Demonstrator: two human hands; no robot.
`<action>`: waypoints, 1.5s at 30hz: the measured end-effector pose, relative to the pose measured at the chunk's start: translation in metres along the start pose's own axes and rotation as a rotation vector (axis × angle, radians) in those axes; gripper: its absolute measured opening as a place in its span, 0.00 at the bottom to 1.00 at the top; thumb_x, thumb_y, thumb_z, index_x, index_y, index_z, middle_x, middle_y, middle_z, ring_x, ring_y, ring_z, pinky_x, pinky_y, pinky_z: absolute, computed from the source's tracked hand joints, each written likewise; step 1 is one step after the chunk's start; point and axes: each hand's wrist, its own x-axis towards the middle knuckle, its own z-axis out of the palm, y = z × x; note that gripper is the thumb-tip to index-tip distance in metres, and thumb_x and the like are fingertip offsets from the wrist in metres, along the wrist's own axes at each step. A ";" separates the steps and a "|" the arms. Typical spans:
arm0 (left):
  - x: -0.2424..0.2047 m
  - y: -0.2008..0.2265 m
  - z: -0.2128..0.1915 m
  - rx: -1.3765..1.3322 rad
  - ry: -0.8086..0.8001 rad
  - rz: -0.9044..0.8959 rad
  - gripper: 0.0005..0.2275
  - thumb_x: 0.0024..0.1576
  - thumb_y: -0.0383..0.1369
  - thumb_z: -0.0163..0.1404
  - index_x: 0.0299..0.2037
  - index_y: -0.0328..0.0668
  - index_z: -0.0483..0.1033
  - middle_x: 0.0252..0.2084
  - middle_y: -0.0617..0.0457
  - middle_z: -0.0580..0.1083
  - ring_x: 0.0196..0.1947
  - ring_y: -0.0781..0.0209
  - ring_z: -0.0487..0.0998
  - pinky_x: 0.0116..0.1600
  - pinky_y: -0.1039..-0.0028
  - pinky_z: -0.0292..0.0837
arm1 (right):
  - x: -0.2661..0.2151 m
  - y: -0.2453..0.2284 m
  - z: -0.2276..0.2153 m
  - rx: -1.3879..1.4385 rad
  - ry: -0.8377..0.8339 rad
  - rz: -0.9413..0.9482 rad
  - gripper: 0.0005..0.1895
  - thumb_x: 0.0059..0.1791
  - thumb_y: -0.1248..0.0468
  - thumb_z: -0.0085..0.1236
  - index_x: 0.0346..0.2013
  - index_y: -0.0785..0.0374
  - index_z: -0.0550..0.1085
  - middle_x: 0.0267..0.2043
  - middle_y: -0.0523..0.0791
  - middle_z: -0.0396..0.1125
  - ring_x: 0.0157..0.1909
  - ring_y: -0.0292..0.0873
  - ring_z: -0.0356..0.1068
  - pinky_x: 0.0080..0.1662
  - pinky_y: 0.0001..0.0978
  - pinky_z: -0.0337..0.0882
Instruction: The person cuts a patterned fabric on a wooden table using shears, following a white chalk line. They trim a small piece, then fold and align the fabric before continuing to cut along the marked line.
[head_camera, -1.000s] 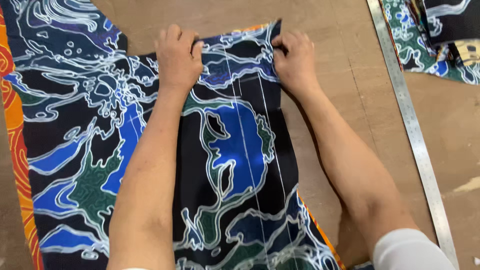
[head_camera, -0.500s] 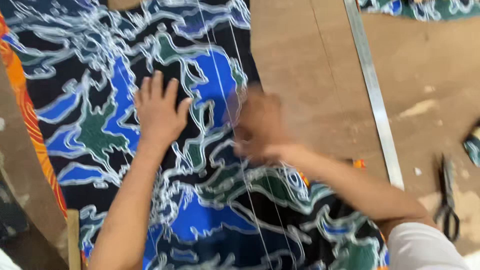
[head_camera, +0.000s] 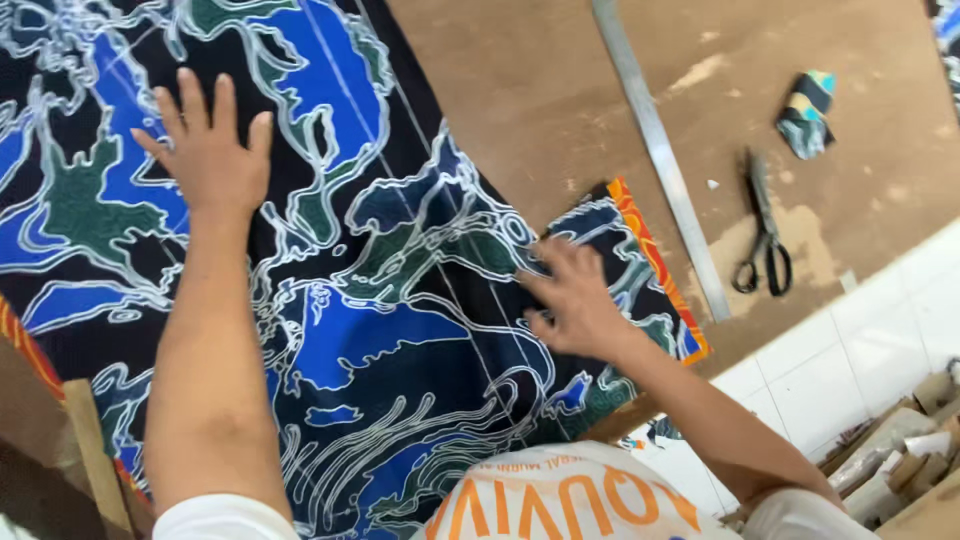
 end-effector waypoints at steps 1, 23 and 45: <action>0.005 -0.006 0.002 -0.003 0.059 0.040 0.27 0.71 0.50 0.44 0.74 0.41 0.65 0.77 0.35 0.53 0.75 0.26 0.47 0.66 0.23 0.30 | -0.005 0.002 0.002 0.011 -0.051 -0.065 0.25 0.33 0.63 0.60 0.45 0.60 0.75 0.60 0.54 0.62 0.61 0.61 0.60 0.60 0.62 0.58; -0.389 0.223 -0.034 -0.419 -0.151 0.548 0.14 0.53 0.32 0.59 0.48 0.36 0.79 0.58 0.40 0.73 0.62 0.41 0.69 0.64 0.52 0.64 | -0.179 -0.017 -0.036 -0.041 -0.209 -0.370 0.14 0.41 0.66 0.61 0.41 0.64 0.77 0.55 0.50 0.68 0.62 0.53 0.64 0.60 0.53 0.64; -0.477 0.250 -0.030 -0.080 -0.038 0.566 0.07 0.49 0.27 0.51 0.36 0.34 0.76 0.42 0.45 0.74 0.48 0.49 0.75 0.55 0.60 0.70 | -0.184 -0.005 -0.033 -0.243 -0.333 -0.734 0.05 0.45 0.62 0.56 0.28 0.59 0.74 0.34 0.45 0.65 0.42 0.47 0.65 0.45 0.40 0.66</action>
